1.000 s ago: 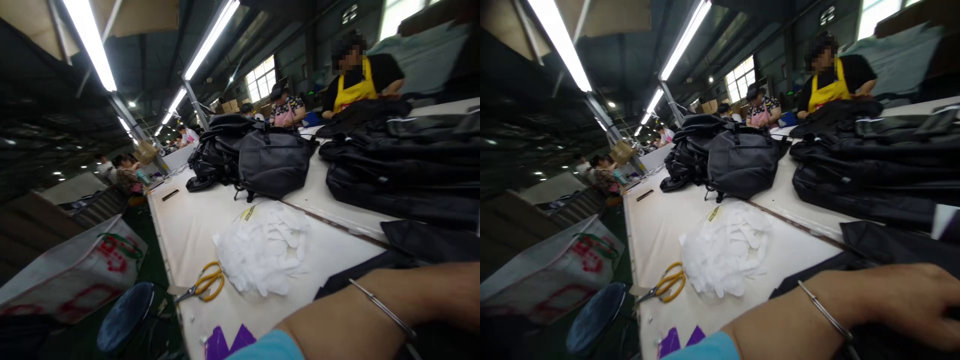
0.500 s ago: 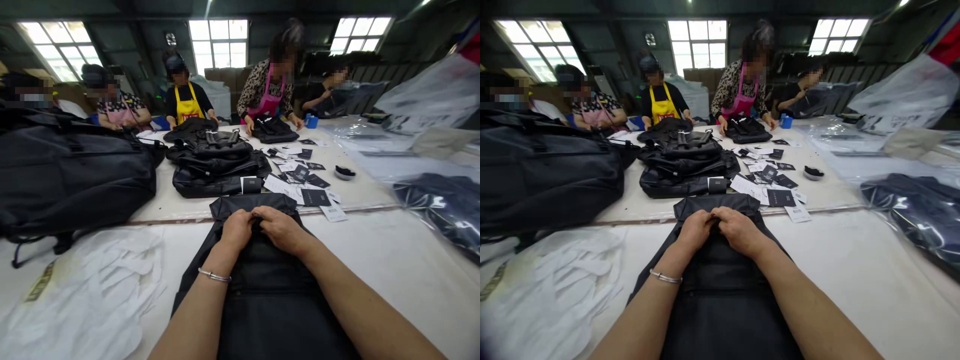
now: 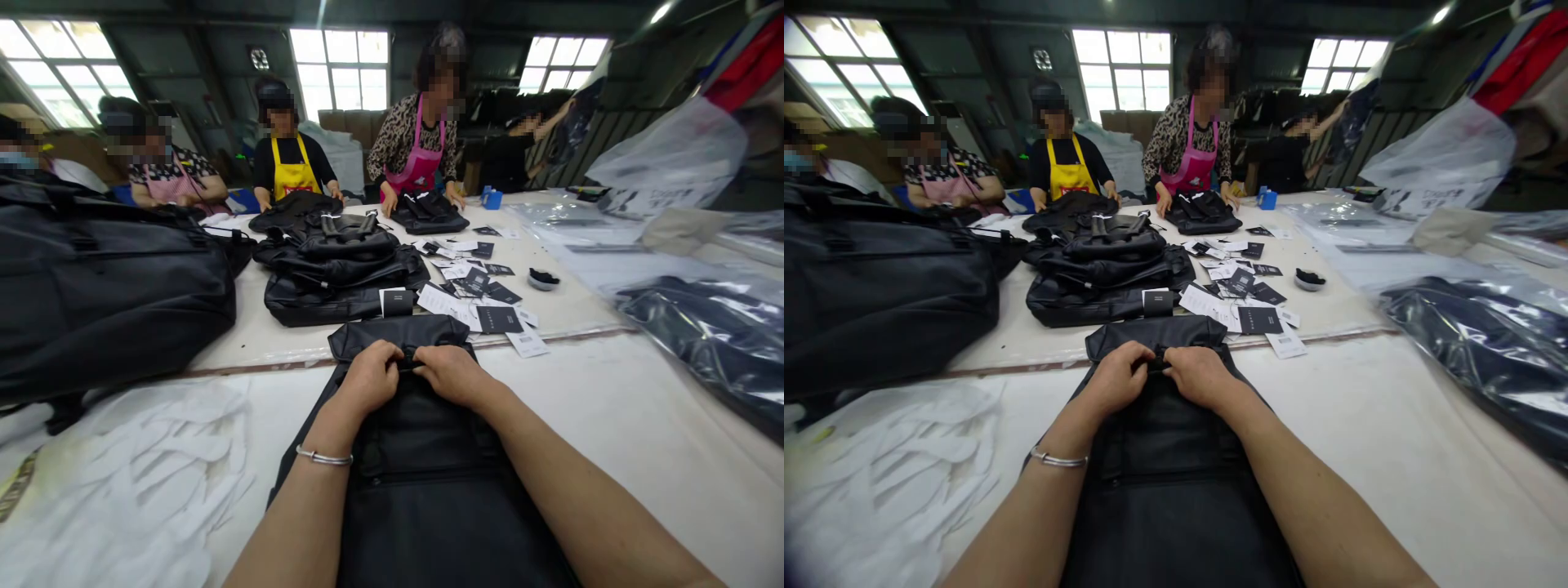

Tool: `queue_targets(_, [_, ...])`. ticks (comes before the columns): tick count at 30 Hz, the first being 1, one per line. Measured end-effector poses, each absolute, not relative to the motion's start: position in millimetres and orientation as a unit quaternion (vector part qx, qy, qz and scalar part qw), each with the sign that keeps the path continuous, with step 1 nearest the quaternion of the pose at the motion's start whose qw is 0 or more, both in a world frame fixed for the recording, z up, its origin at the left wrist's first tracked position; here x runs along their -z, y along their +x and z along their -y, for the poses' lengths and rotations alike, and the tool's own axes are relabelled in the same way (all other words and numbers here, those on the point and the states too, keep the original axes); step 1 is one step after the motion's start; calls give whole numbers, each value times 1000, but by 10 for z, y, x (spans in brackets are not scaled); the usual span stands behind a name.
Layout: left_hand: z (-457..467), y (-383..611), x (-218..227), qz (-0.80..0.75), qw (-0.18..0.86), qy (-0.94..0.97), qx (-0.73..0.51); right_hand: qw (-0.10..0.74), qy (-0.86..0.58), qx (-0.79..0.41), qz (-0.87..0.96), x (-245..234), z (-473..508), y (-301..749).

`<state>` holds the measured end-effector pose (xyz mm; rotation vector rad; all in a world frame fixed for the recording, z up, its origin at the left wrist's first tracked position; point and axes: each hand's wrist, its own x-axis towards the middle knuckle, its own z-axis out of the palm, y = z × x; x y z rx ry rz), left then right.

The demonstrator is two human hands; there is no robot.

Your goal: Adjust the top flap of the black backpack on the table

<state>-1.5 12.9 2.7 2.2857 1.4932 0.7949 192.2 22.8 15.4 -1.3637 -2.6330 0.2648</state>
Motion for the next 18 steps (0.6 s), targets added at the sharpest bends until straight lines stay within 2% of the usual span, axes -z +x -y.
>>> queue_targets(4, [-111,-3,-62,-497,147,827,-216,85,-463,-98,877,-146,-237,1937])
queue_targets(8, [-94,15,-92,-497,98,852,-128,105,-464,-105,873,-108,-235,1925])
queue_targets(12, [-78,18,-128,-509,84,850,-106,127,-467,-120,867,-78,-228,1908])
queue_targets(18, [-53,-19,-151,-498,120,852,-111,57,-441,-98,890,-114,-240,1893])
